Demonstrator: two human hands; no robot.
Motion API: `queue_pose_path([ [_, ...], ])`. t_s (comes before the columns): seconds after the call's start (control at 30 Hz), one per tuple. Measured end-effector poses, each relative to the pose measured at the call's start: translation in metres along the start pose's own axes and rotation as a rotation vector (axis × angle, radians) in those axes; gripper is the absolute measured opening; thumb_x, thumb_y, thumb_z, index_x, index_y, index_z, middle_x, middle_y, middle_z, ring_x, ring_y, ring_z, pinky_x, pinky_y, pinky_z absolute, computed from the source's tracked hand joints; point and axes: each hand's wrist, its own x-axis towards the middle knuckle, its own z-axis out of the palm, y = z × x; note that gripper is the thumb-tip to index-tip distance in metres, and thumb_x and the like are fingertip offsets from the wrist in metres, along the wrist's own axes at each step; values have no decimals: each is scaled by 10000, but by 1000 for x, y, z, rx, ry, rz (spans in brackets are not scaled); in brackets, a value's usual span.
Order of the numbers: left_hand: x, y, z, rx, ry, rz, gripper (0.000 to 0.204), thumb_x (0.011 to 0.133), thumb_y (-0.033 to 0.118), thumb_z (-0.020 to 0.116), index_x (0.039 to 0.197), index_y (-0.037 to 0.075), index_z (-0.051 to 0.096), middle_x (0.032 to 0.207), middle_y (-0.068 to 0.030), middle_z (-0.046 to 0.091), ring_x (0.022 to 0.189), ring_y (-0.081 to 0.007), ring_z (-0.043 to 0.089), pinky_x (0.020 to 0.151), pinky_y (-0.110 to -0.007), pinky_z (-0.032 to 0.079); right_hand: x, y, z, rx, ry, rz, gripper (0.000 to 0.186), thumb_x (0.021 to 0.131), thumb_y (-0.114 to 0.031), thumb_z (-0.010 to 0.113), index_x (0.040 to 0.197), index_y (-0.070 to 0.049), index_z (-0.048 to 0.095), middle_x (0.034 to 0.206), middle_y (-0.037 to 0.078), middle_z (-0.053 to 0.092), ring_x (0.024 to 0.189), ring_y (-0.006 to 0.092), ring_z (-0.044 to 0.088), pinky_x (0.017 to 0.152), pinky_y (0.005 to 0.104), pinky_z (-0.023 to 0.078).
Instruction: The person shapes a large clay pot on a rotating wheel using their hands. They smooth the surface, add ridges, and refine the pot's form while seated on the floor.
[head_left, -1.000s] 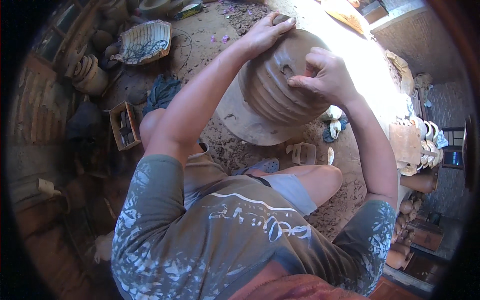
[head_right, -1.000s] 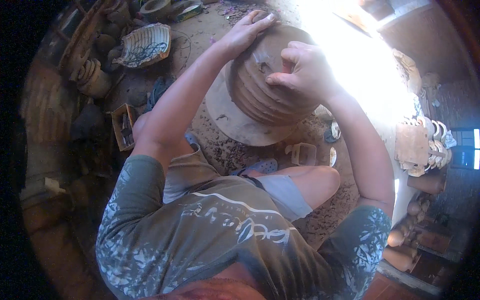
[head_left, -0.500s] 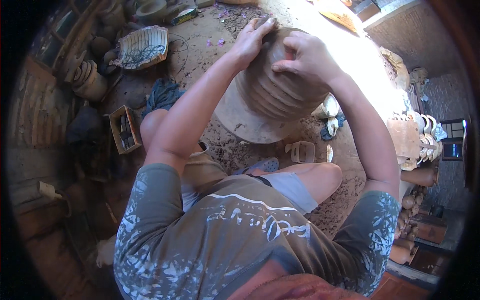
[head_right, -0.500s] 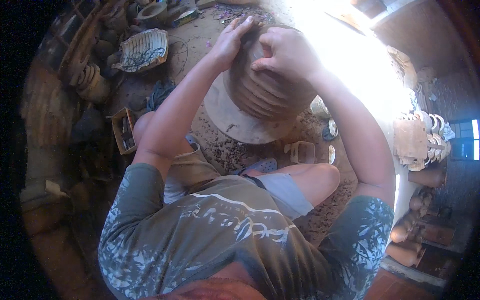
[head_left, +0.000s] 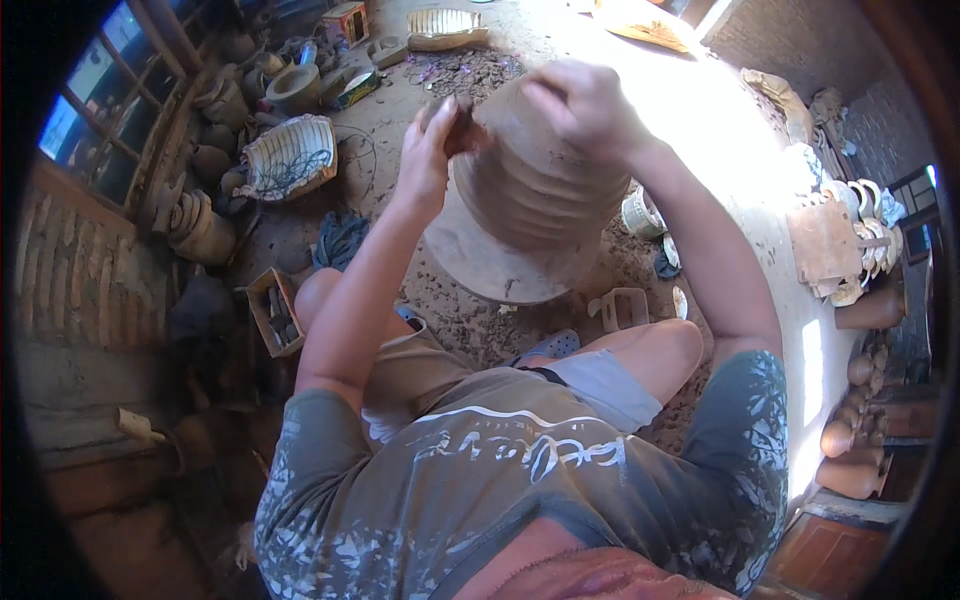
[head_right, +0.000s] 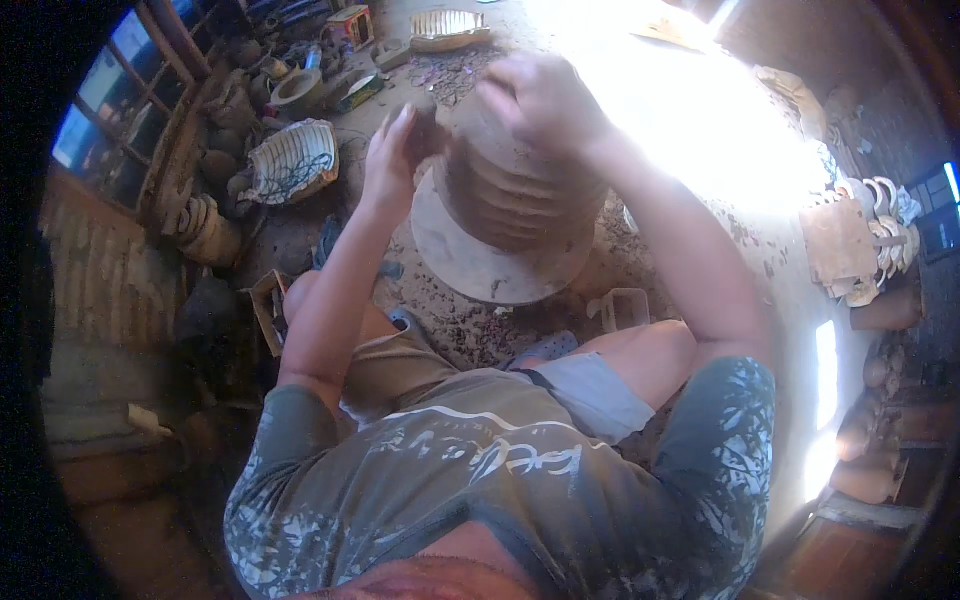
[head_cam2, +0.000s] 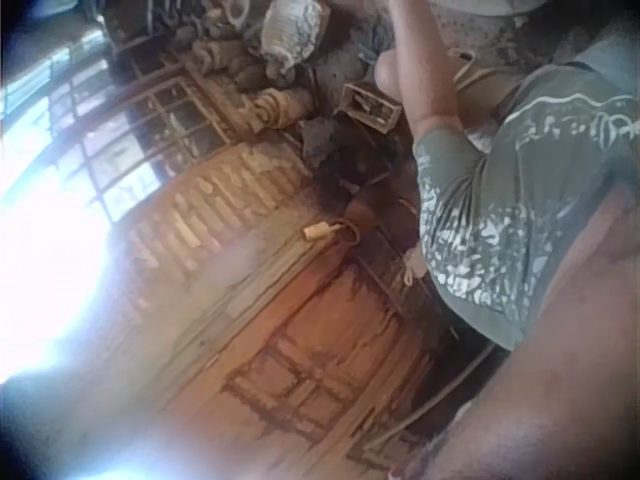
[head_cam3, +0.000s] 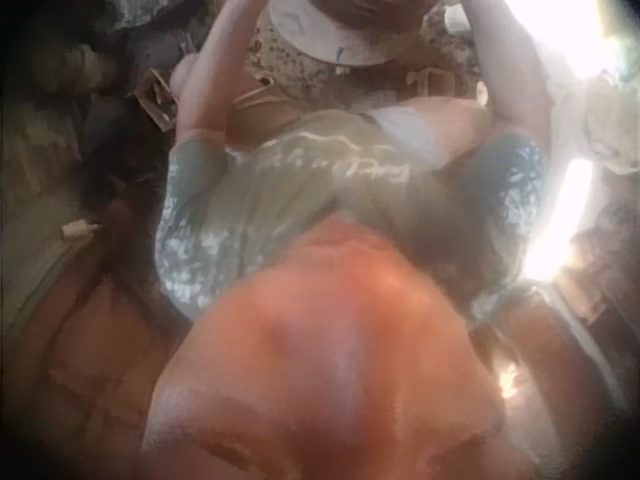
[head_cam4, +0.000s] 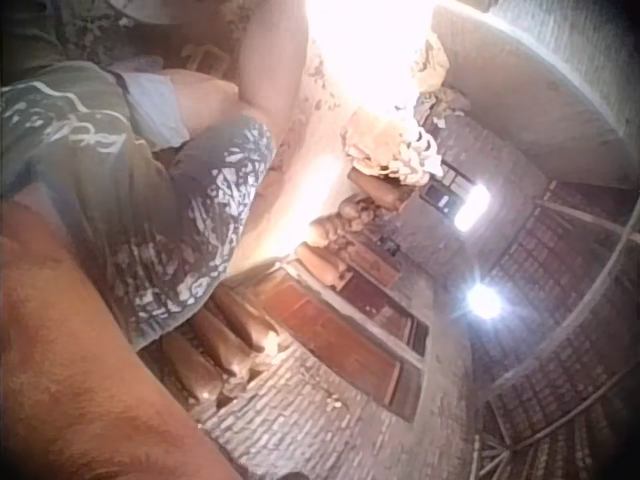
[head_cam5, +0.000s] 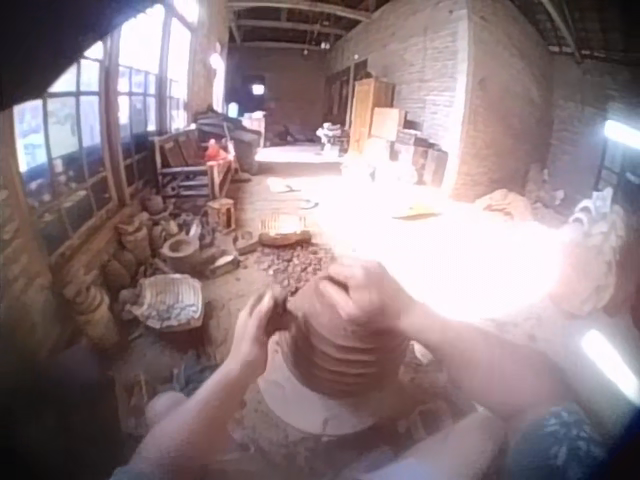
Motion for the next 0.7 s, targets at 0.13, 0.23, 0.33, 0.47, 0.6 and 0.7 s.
queue_pose_path([
  [0.13, -54, 14, 16, 112, -218, -94, 370, 1088, 380, 559, 1126, 29, 669, 860, -59, 725, 749, -145, 697, 677, -280, 510, -68, -47, -34, -10, -211, 140, 233, 890, -242, 838, 921, -27, 753, 793, 139, 676, 704, 278, 682, 688, 361, 556],
  [0.23, -76, 7, 29, 237, -402, -144, 457, 1104, 439, 520, 1075, 15, 688, 837, -41, 705, 678, -123, 667, 617, -258, 478, -108, -79, -39, 177, -25, 175, 372, 837, -208, 867, 1107, 3, 723, 913, 151, 685, 768, 302, 667, 711, 385, 553],
  [0.33, -89, 4, 54, 253, -608, -237, 623, 1110, 568, 439, 1028, 7, 696, 770, -32, 682, 623, -115, 644, 562, -267, 461, -132, -89, -35, 58, -38, -20, 518, 762, -179, 866, 1178, 64, 675, 1046, 163, 676, 864, 327, 677, 707, 395, 579],
  [0.47, -94, -28, 64, 248, -696, -472, 813, 1062, 728, 334, 1047, 0, 695, 753, -36, 669, 574, -110, 620, 492, -259, 423, -166, -83, -38, 49, -185, 38, 477, 780, -90, 794, 1197, 91, 650, 972, 147, 621, 856, 303, 651, 690, 390, 574],
  [0.6, -97, -45, 74, 198, -716, -601, 855, 1027, 781, 350, 1153, -1, 672, 876, -48, 692, 600, -113, 618, 492, -244, 421, -191, -77, -50, -44, -273, 12, 436, 791, -58, 765, 1189, 84, 656, 906, 137, 597, 840, 302, 646, 680, 387, 569],
  [0.7, -95, -35, 84, 202, -660, -531, 737, 1039, 682, 489, 1225, -11, 661, 894, -47, 692, 623, -107, 602, 520, -235, 428, -190, -82, -54, -45, -165, 85, 460, 804, -69, 764, 1225, 79, 654, 923, 140, 626, 848, 313, 657, 719, 397, 572],
])
